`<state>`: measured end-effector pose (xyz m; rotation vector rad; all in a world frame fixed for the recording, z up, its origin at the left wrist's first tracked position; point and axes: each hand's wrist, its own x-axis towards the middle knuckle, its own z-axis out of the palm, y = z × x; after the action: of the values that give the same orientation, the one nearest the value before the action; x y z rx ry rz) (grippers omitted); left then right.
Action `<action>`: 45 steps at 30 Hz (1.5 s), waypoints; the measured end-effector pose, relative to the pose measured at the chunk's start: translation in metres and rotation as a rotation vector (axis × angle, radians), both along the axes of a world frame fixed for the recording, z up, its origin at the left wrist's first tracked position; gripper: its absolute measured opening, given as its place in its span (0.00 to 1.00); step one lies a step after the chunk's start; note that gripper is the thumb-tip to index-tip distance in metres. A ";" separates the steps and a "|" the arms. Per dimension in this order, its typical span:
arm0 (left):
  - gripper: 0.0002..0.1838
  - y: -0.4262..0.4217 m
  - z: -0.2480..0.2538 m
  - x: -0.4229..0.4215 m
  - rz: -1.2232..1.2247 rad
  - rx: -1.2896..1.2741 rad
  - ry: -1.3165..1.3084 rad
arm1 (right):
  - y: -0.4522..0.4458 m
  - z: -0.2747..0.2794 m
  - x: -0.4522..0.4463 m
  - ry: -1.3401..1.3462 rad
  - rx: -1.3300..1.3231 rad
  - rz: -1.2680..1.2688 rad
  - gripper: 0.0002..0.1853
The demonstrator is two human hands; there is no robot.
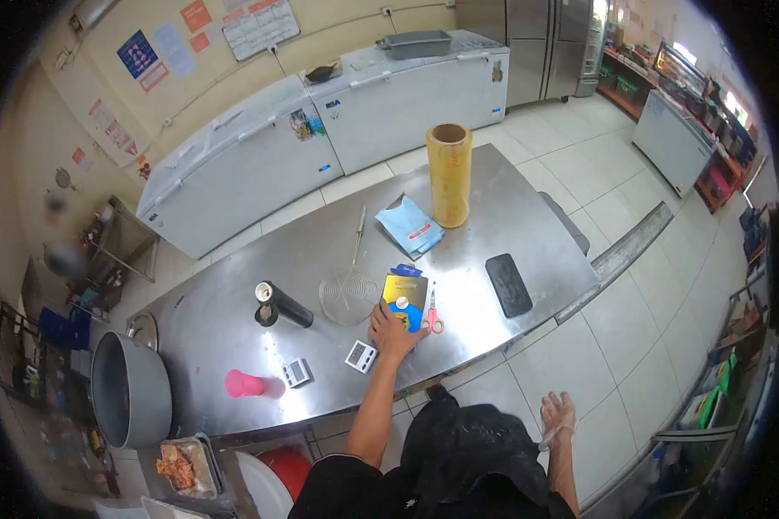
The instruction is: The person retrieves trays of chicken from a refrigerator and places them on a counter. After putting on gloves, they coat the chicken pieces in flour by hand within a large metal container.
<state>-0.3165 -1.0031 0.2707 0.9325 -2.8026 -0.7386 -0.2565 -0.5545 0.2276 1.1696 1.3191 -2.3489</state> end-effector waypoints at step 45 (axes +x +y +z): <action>0.31 -0.095 -0.020 -0.304 0.357 0.485 0.550 | -0.032 -0.007 -0.132 0.050 0.270 0.026 0.30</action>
<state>-0.6206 -1.0986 0.2506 1.0486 -1.9522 -1.3880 -0.3882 -0.5862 0.2206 1.1608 1.7003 -2.2466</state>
